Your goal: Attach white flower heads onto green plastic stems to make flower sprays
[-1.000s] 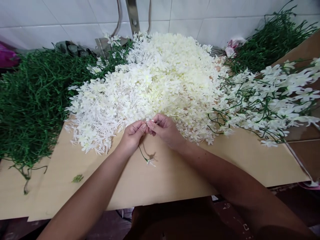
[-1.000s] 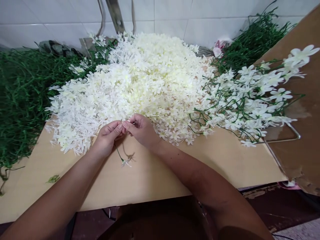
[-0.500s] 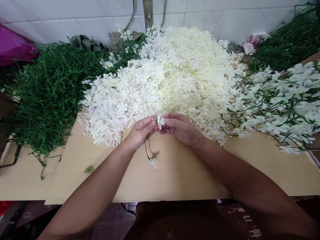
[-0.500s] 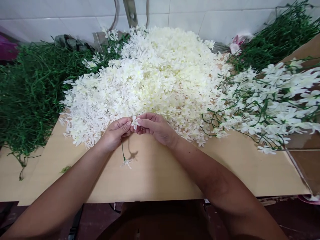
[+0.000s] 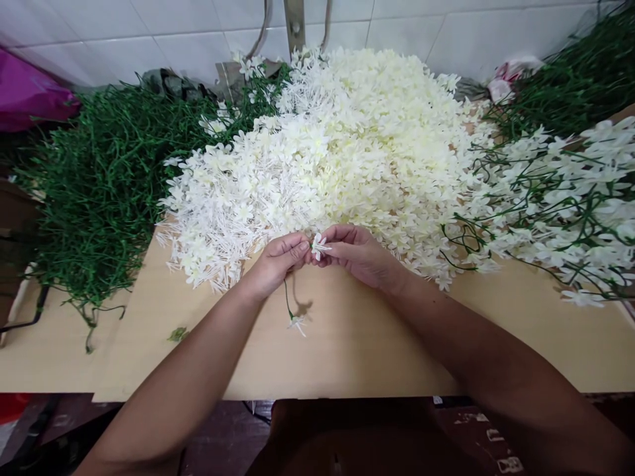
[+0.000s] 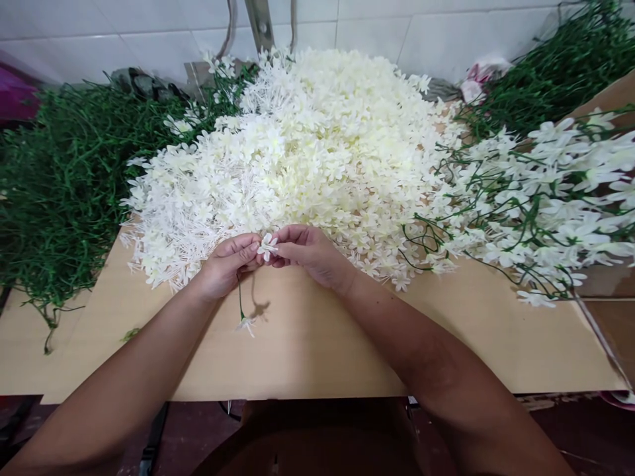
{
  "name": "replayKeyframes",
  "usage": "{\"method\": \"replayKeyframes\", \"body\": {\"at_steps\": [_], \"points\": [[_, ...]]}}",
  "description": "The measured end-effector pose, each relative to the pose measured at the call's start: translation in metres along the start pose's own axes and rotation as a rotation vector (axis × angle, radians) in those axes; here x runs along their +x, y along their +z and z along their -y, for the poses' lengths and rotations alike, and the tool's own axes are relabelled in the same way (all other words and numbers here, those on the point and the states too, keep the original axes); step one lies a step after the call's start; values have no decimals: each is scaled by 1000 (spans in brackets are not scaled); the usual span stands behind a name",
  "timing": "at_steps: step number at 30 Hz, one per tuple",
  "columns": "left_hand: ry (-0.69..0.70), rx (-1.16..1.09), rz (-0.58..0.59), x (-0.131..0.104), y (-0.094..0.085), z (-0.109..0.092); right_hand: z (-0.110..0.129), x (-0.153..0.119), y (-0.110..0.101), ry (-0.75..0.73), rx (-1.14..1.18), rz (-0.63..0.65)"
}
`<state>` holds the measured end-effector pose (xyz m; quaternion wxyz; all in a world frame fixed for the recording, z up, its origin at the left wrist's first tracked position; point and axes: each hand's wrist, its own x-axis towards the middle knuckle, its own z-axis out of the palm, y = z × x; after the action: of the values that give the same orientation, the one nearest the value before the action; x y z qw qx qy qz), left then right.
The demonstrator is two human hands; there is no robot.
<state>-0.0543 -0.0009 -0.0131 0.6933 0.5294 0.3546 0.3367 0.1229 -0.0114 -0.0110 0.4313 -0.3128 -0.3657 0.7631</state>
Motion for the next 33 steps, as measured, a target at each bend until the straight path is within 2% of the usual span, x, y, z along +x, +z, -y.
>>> {"method": "replayKeyframes", "body": {"at_steps": [10, 16, 24, 30, 33], "points": [[57, 12, 47, 0, 7, -8, 0, 2, 5, 5, -62, -92], [117, 112, 75, 0, 5, -5, 0, 2, 6, 17, -82, -122], [124, 243, 61, -1, 5, -5, 2, 3, 8, 88, -107, -132], [99, 137, 36, 0, 7, -3, 1, 3, 7, 55, -153, -146], [50, 100, 7, -1, 6, 0, 12, -1, 9, 0, -257, -150]]}}
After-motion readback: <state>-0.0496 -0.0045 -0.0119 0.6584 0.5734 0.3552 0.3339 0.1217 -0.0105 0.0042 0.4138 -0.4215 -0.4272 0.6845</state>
